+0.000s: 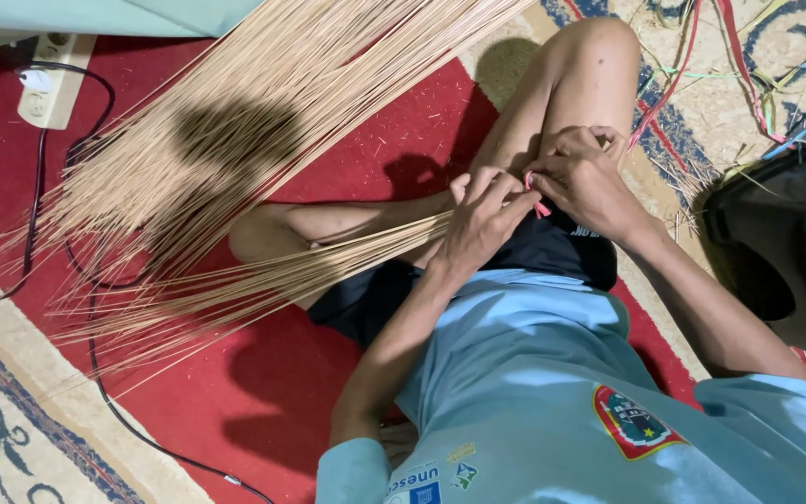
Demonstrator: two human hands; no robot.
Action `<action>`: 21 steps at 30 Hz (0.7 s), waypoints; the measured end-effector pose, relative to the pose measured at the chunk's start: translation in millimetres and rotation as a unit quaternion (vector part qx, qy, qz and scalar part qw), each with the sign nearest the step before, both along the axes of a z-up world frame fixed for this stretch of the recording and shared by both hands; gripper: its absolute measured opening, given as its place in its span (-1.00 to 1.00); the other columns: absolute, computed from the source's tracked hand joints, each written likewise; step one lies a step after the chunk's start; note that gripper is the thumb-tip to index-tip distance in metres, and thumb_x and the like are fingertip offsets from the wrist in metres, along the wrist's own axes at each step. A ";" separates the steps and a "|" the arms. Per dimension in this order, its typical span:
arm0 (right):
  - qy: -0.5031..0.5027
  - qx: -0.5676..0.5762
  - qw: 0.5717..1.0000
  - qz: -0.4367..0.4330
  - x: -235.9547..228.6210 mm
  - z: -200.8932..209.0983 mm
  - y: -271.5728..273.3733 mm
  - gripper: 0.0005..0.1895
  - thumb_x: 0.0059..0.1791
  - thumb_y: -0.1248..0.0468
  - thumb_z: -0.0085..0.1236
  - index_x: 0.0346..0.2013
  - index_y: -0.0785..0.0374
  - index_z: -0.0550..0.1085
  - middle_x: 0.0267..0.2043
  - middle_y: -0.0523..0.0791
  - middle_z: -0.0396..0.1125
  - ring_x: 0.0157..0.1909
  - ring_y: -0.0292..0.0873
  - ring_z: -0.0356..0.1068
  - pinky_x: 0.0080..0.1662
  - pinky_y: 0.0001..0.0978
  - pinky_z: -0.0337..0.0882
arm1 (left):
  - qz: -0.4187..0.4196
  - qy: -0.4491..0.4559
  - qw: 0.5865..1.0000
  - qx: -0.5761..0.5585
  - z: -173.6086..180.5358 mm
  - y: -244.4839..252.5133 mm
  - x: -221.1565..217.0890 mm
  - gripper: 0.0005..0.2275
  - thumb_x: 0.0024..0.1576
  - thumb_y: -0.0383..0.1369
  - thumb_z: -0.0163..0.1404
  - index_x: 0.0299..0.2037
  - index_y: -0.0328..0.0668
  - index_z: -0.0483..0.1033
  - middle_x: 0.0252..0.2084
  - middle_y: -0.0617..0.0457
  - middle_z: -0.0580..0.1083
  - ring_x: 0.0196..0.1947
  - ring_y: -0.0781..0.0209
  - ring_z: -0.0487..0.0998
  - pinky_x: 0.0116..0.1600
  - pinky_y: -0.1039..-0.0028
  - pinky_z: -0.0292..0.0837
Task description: Bundling bamboo sticks with a tie and inspecting individual sticks for preparation.
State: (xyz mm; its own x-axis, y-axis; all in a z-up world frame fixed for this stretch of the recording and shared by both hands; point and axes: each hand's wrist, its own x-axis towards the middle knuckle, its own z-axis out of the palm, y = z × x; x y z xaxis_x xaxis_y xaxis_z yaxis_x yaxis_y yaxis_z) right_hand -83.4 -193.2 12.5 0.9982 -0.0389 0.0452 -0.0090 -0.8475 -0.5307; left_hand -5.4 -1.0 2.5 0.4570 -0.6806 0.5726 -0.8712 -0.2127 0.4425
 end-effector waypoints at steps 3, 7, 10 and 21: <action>0.010 -0.002 1.000 -0.005 0.0 -9.4 -2.9 -0.90 0.07 0.18 0.21 -0.23 0.11 0.58 -0.23 -0.12 0.38 0.13 -0.04 0.33 0.28 0.15 -0.18 | 0.006 -0.020 1.000 -0.013 -2.0 -1.5 -3.0 -0.93 0.23 -0.37 0.07 -0.27 0.13 0.53 -0.27 0.23 0.31 -0.04 0.21 0.39 0.07 0.25 0.00; -0.007 0.084 0.995 -0.048 4.1 3.4 9.5 -0.94 0.09 0.34 0.21 -0.22 0.24 0.61 -0.19 0.04 0.42 0.07 0.22 0.39 0.30 0.09 0.05 | 0.011 0.008 1.000 -0.013 -4.5 -1.6 -3.3 -0.96 0.25 -0.35 0.04 -0.22 0.13 0.52 -0.29 0.25 0.32 -0.05 0.24 0.40 0.05 0.27 0.00; -0.031 -0.045 0.996 -0.064 -6.5 -53.0 7.2 -0.94 0.09 0.27 0.25 -0.18 0.18 0.57 -0.20 -0.09 0.34 0.13 -0.03 0.28 0.30 0.12 -0.21 | 0.015 0.037 0.999 -0.011 -15.4 -2.8 -7.9 -0.94 0.27 -0.33 0.00 -0.26 0.14 0.49 -0.30 0.28 0.32 -0.03 0.24 0.40 0.05 0.27 0.00; -0.061 -0.055 0.993 -0.084 -9.4 -79.5 3.1 -0.96 0.05 0.31 0.28 -0.22 0.18 0.56 -0.22 -0.08 0.27 0.09 -0.02 0.24 0.29 0.13 -0.24 | 0.018 0.080 0.996 -0.027 -21.5 -4.1 -20.2 -0.91 0.30 -0.34 -0.07 -0.24 0.13 0.46 -0.29 0.28 0.33 0.01 0.24 0.43 0.02 0.28 0.00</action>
